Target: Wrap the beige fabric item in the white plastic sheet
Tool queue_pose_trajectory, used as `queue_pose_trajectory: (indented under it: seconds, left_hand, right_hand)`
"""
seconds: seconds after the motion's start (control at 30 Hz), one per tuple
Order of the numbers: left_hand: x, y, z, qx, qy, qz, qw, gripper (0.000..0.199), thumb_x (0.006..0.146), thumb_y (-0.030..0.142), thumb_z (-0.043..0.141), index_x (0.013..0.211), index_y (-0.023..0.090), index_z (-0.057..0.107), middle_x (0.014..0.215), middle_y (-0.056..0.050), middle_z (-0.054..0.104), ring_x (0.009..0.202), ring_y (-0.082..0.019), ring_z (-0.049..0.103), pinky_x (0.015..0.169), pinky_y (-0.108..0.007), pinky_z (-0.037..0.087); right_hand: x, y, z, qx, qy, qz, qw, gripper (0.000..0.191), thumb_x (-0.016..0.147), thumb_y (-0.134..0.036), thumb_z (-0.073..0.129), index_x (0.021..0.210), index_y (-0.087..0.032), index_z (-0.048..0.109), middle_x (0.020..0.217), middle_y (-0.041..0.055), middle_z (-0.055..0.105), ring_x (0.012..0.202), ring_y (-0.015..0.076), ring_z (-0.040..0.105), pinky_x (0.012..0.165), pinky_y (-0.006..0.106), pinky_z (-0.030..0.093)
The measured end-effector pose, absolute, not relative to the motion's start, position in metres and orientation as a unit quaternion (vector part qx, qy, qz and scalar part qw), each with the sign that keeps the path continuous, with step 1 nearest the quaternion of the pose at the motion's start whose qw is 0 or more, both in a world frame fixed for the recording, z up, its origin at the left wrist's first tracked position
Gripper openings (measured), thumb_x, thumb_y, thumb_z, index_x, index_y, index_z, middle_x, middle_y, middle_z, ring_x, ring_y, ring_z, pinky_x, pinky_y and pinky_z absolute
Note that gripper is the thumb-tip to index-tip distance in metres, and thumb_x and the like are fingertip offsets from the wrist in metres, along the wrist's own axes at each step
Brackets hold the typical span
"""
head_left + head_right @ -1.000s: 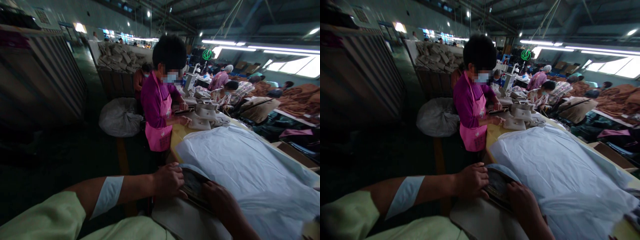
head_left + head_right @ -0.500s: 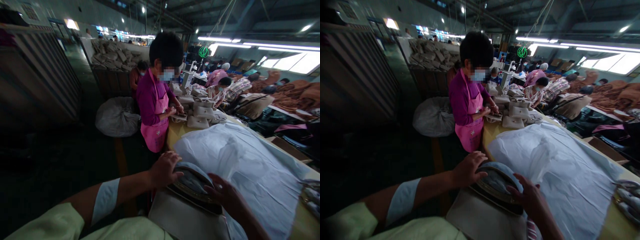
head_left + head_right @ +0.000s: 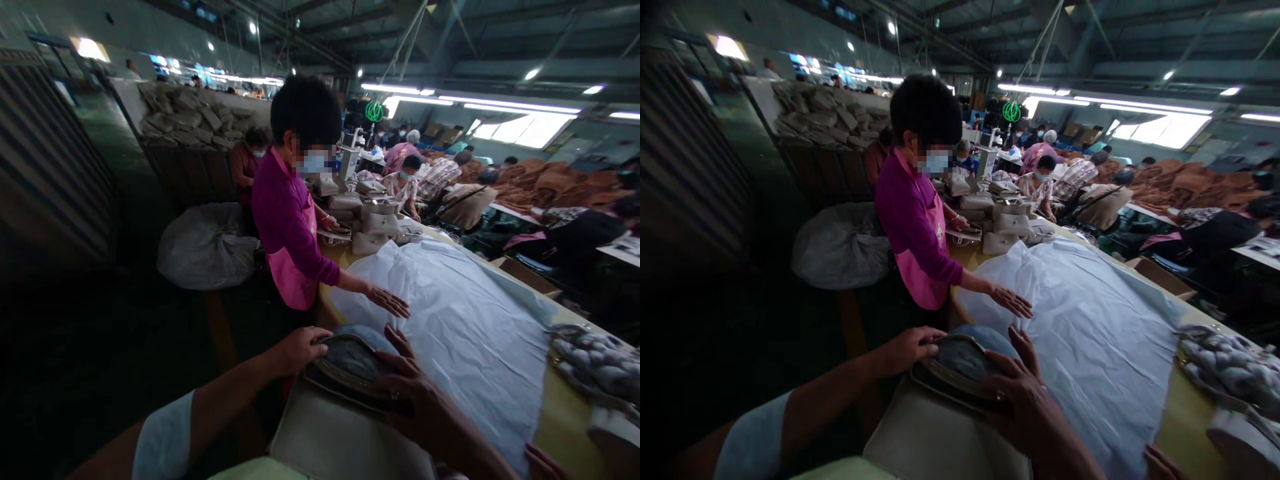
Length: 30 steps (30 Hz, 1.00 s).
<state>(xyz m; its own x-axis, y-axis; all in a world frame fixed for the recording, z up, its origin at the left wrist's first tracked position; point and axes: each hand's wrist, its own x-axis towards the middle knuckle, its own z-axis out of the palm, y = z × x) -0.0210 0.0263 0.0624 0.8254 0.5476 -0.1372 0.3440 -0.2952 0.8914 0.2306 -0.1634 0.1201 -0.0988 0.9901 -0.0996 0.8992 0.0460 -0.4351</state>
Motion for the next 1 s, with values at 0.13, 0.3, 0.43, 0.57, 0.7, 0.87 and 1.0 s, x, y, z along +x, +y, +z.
queue_pose_trajectory:
  seconds: [0.13, 0.3, 0.43, 0.57, 0.7, 0.87, 1.0]
  left_hand:
    - [-0.025, 0.022, 0.071, 0.778, 0.303, 0.078, 0.545, 0.047, 0.096, 0.032, 0.045, 0.133, 0.017, 0.069, 0.133, -0.007, 0.073, 0.123, -0.024, 0.067, 0.108, -0.032, 0.048]
    - [-0.020, 0.028, 0.077, 0.805, 0.312, 0.067, 0.500, 0.045, 0.100, 0.035, 0.040, 0.126, 0.018, 0.072, 0.123, -0.007, 0.076, 0.115, -0.024, 0.069, 0.099, -0.030, 0.047]
    - [-0.012, 0.036, 0.082, 0.825, 0.321, 0.054, 0.462, 0.043, 0.100, 0.038, 0.038, 0.107, 0.019, 0.075, 0.102, -0.005, 0.079, 0.099, -0.024, 0.072, 0.088, -0.028, 0.048]
    - [-0.003, 0.053, 0.091, 0.837, 0.330, 0.060, 0.432, 0.039, 0.097, 0.038, 0.040, 0.095, 0.019, 0.074, 0.096, -0.005, 0.079, 0.095, -0.025, 0.072, 0.086, -0.029, 0.048]
    - [0.014, 0.065, 0.110, 0.839, 0.331, 0.055, 0.428, 0.036, 0.095, 0.038, 0.043, 0.092, 0.019, 0.074, 0.088, -0.004, 0.077, 0.092, -0.025, 0.071, 0.088, -0.030, 0.048]
    - [0.058, 0.064, 0.139, 0.867, 0.324, 0.044, 0.375, 0.037, 0.096, 0.034, 0.041, 0.097, 0.019, 0.074, 0.098, -0.008, 0.079, 0.096, -0.026, 0.072, 0.085, -0.031, 0.047]
    - [0.089, 0.064, 0.144, 0.888, 0.302, 0.064, 0.341, 0.038, 0.099, 0.033, 0.038, 0.102, 0.020, 0.073, 0.104, -0.008, 0.079, 0.102, -0.026, 0.072, 0.090, -0.031, 0.046]
  right_hand:
    - [0.227, -0.175, 0.140, -0.705, -0.674, 0.213, 0.056, 0.077, 0.064, 0.001, 0.052, 0.134, -0.026, 0.069, 0.162, 0.0100, 0.049, 0.152, 0.0291, 0.041, 0.121, 0.055, 0.039]
    - [0.236, -0.170, 0.131, -0.730, -0.657, 0.181, 0.057, 0.068, 0.072, -0.002, 0.049, 0.136, -0.019, 0.065, 0.149, 0.0121, 0.063, 0.136, 0.0277, 0.059, 0.119, 0.052, 0.040]
    - [0.242, -0.167, 0.129, -0.722, -0.665, 0.169, 0.092, 0.060, 0.071, -0.008, 0.054, 0.127, -0.021, 0.069, 0.135, 0.0084, 0.072, 0.137, 0.0281, 0.058, 0.125, 0.051, 0.028]
    - [0.243, -0.178, 0.137, -0.718, -0.651, 0.230, 0.088, 0.078, 0.060, -0.012, 0.067, 0.137, -0.021, 0.064, 0.148, 0.0124, 0.063, 0.140, 0.0315, 0.055, 0.121, 0.049, 0.035]
    - [0.237, -0.186, 0.149, -0.728, -0.620, 0.279, 0.089, 0.089, 0.063, -0.028, 0.084, 0.147, -0.022, 0.056, 0.161, 0.0156, 0.049, 0.144, 0.0352, 0.051, 0.119, 0.048, 0.040]
    - [0.251, -0.173, 0.146, -0.793, -0.542, 0.251, 0.122, 0.065, 0.072, -0.038, 0.087, 0.128, -0.014, 0.064, 0.148, 0.0195, 0.061, 0.127, 0.0375, 0.063, 0.107, 0.047, 0.050]
    - [0.285, -0.175, 0.130, -0.788, -0.508, 0.247, 0.245, 0.021, 0.089, -0.033, 0.065, 0.107, -0.023, 0.060, 0.141, 0.0115, 0.067, 0.112, 0.0268, 0.072, 0.095, 0.039, 0.053]
